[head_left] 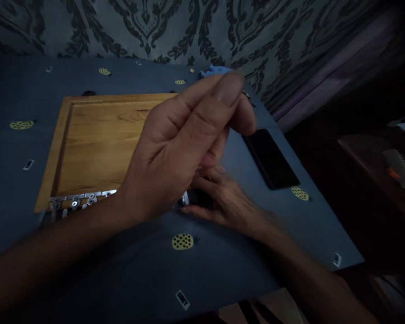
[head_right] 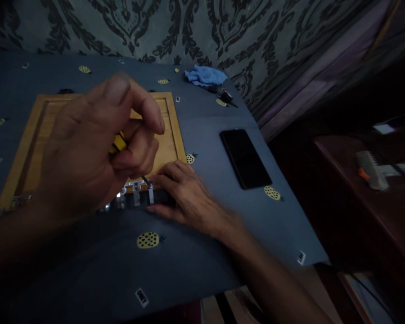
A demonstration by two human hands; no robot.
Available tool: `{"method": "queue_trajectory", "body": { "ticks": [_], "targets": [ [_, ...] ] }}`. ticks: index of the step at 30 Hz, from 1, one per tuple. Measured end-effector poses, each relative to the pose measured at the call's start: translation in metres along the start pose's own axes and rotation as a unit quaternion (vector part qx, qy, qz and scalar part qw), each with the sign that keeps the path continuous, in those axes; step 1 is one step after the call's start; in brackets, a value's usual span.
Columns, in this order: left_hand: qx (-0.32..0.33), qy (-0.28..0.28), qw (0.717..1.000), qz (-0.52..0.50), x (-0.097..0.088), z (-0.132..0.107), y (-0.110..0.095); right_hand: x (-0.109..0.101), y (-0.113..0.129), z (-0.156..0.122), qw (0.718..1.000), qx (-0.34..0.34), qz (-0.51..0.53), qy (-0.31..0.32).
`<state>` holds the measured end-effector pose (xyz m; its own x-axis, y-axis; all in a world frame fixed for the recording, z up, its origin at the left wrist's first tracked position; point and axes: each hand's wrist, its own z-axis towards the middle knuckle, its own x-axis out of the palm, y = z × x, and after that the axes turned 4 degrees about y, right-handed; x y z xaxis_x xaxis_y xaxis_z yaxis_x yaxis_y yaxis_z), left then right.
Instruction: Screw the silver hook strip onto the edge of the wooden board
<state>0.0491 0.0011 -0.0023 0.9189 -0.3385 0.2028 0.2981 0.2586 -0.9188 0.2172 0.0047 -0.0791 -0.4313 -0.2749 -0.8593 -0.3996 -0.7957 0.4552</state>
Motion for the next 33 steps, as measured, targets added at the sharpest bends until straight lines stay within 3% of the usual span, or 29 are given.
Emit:
{"method": "queue_trajectory", "body": {
  "ticks": [4, 11, 23, 33],
  "targets": [
    [0.009, 0.001, 1.0, -0.018, 0.001, 0.0, 0.004, 0.0, 0.0, 0.001, 1.0, -0.007, 0.0, -0.004],
    [0.011, 0.056, 0.998, 0.026, 0.0, -0.003, 0.0, 0.003, -0.001, 0.0, 1.0, -0.015, -0.006, -0.018],
    [0.02, 0.03, 0.999, -0.032, 0.005, -0.008, 0.006, 0.003, 0.001, 0.001, 1.0, 0.004, 0.008, -0.011],
    [-0.031, 0.148, 0.984, -0.095, -0.006, 0.004, 0.006, 0.003, 0.0, 0.001, 1.0, 0.004, 0.007, -0.012]
  ]
}}
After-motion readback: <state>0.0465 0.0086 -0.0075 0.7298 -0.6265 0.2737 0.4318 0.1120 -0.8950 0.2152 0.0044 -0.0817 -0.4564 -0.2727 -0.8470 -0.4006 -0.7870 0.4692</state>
